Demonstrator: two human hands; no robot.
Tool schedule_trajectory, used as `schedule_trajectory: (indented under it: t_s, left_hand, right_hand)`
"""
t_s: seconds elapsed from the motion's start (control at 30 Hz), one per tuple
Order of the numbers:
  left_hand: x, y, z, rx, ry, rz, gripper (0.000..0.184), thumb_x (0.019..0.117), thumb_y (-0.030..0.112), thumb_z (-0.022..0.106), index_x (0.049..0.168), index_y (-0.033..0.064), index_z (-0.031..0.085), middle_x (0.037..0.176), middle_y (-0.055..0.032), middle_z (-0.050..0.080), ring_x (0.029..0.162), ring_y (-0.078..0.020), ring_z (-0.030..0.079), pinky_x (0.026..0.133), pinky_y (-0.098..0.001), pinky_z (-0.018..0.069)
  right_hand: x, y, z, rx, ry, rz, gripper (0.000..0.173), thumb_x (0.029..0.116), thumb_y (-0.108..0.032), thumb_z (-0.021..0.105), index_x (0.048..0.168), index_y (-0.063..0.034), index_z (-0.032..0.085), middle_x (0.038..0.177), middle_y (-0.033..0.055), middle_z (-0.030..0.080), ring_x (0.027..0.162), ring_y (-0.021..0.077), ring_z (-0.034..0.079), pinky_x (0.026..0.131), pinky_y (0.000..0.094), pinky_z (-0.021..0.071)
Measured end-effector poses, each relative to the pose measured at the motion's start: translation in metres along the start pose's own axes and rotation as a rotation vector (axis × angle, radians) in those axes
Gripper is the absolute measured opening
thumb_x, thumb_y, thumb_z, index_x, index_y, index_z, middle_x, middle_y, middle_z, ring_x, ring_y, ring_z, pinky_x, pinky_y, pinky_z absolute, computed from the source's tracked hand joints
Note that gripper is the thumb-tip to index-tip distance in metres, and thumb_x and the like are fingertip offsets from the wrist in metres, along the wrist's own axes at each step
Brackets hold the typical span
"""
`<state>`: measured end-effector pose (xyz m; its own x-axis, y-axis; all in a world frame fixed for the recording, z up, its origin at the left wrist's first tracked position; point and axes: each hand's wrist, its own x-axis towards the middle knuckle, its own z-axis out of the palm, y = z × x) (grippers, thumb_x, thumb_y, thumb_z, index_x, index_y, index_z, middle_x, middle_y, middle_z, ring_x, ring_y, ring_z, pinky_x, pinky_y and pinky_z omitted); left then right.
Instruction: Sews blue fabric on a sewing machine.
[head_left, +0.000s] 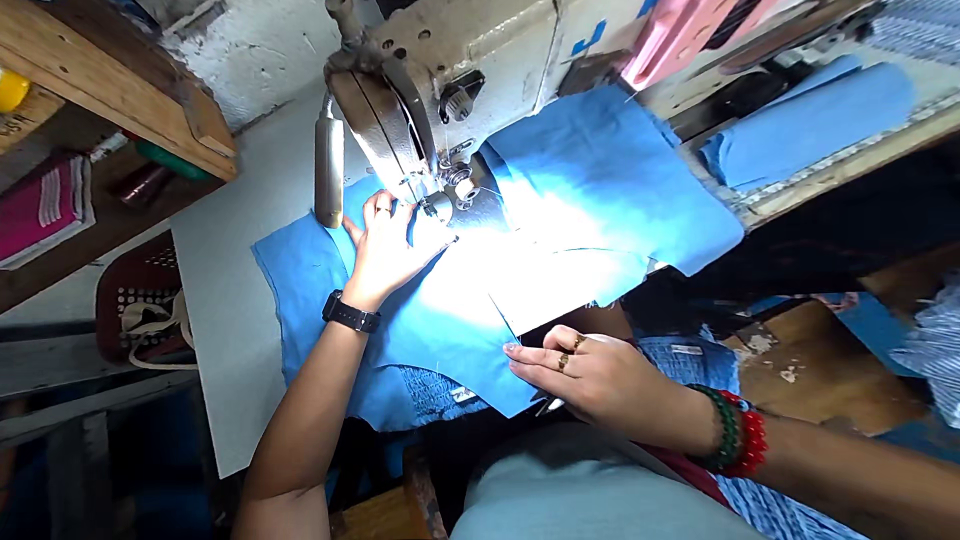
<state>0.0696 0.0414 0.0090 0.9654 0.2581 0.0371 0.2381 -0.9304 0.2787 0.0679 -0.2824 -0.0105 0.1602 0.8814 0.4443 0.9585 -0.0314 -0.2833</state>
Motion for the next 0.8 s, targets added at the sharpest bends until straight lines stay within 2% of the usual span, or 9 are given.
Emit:
schedule_trajectory:
  t_s: [0.13, 0.33, 0.67, 0.8]
  left_hand:
    - [0.006, -0.002, 0.0, 0.001, -0.013, 0.014, 0.086, 0.082, 0.078, 0.059, 0.141, 0.0159, 0.061, 0.152, -0.015, 0.049, 0.153, -0.0389, 0.026, 0.109, -0.0832, 0.0021]
    - [0.013, -0.009, 0.002, -0.007, -0.01, 0.021, 0.085, 0.0816, 0.079, 0.059, 0.142, 0.019, 0.061, 0.153, -0.012, 0.049, 0.154, -0.0362, 0.025, 0.11, -0.0832, 0.0002]
    - [0.014, -0.011, 0.003, 0.001, -0.002, 0.03, 0.086, 0.0816, 0.077, 0.06, 0.141, 0.0161, 0.062, 0.154, -0.0141, 0.048, 0.154, -0.0379, 0.025, 0.11, -0.0832, 0.0015]
    - [0.015, -0.012, 0.002, -0.01, -0.003, 0.039, 0.084, 0.0814, 0.078, 0.06, 0.143, 0.0197, 0.061, 0.155, -0.0121, 0.047, 0.154, -0.0366, 0.024, 0.11, -0.0829, 0.002]
  right_hand:
    - [0.003, 0.001, 0.002, 0.003, 0.007, 0.01, 0.028, 0.0984, -0.006, 0.051, 0.113, -0.0136, 0.074, 0.123, -0.0003, 0.075, 0.081, 0.0207, 0.065, 0.06, 0.032, 0.0468]
    - [0.008, 0.003, 0.005, -0.004, -0.003, 0.02, 0.03, 0.0977, -0.005, 0.051, 0.113, -0.014, 0.074, 0.12, 0.0003, 0.075, 0.082, 0.0219, 0.067, 0.062, 0.0327, 0.0485]
    - [0.01, 0.001, 0.004, 0.002, -0.013, 0.032, 0.029, 0.0977, -0.005, 0.051, 0.113, -0.0131, 0.074, 0.12, 0.0017, 0.076, 0.082, 0.0235, 0.067, 0.059, 0.0339, 0.0489]
    - [0.011, 0.001, 0.004, 0.002, -0.007, 0.025, 0.029, 0.0977, -0.005, 0.051, 0.113, -0.0133, 0.075, 0.12, 0.0012, 0.076, 0.081, 0.0228, 0.067, 0.06, 0.0332, 0.0485]
